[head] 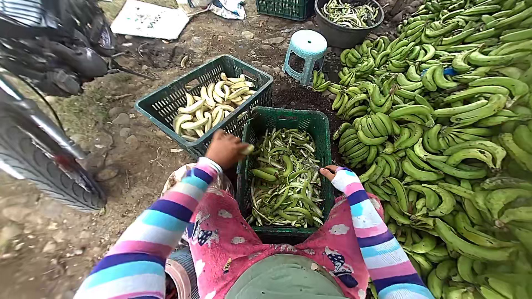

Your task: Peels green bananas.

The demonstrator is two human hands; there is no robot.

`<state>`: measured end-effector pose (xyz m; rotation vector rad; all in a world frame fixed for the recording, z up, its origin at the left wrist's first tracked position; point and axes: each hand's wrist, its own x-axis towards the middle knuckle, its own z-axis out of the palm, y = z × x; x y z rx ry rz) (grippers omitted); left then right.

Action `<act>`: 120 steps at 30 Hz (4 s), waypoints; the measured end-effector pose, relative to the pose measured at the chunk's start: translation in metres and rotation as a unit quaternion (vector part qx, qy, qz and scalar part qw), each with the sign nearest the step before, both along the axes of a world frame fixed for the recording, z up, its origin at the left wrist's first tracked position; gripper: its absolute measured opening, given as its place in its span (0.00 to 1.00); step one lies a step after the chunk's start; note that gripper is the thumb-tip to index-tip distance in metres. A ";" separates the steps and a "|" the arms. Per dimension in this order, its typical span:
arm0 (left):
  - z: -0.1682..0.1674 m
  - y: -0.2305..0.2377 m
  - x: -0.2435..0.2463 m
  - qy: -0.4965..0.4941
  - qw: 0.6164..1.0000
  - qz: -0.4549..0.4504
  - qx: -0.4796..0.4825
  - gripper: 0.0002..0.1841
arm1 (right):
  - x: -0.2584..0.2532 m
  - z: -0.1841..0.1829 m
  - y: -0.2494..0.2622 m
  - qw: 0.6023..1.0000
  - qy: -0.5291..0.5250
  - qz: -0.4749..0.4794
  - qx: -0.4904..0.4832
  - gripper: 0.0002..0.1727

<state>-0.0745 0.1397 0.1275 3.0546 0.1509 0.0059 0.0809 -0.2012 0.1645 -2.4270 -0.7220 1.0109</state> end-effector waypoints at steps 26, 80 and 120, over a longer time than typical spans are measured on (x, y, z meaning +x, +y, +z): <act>-0.113 -0.104 0.051 0.092 0.820 0.377 -0.421 0.27 | 0.045 -0.080 0.020 0.998 0.047 -0.026 0.034 0.35; -0.014 -0.095 0.042 0.068 0.626 0.248 -0.736 0.24 | -0.055 -0.035 0.034 0.947 -0.234 0.107 0.194 0.31; -0.022 -0.101 0.031 -0.242 0.487 0.450 -0.708 0.31 | -0.093 -0.116 0.034 0.952 0.116 -0.138 0.249 0.28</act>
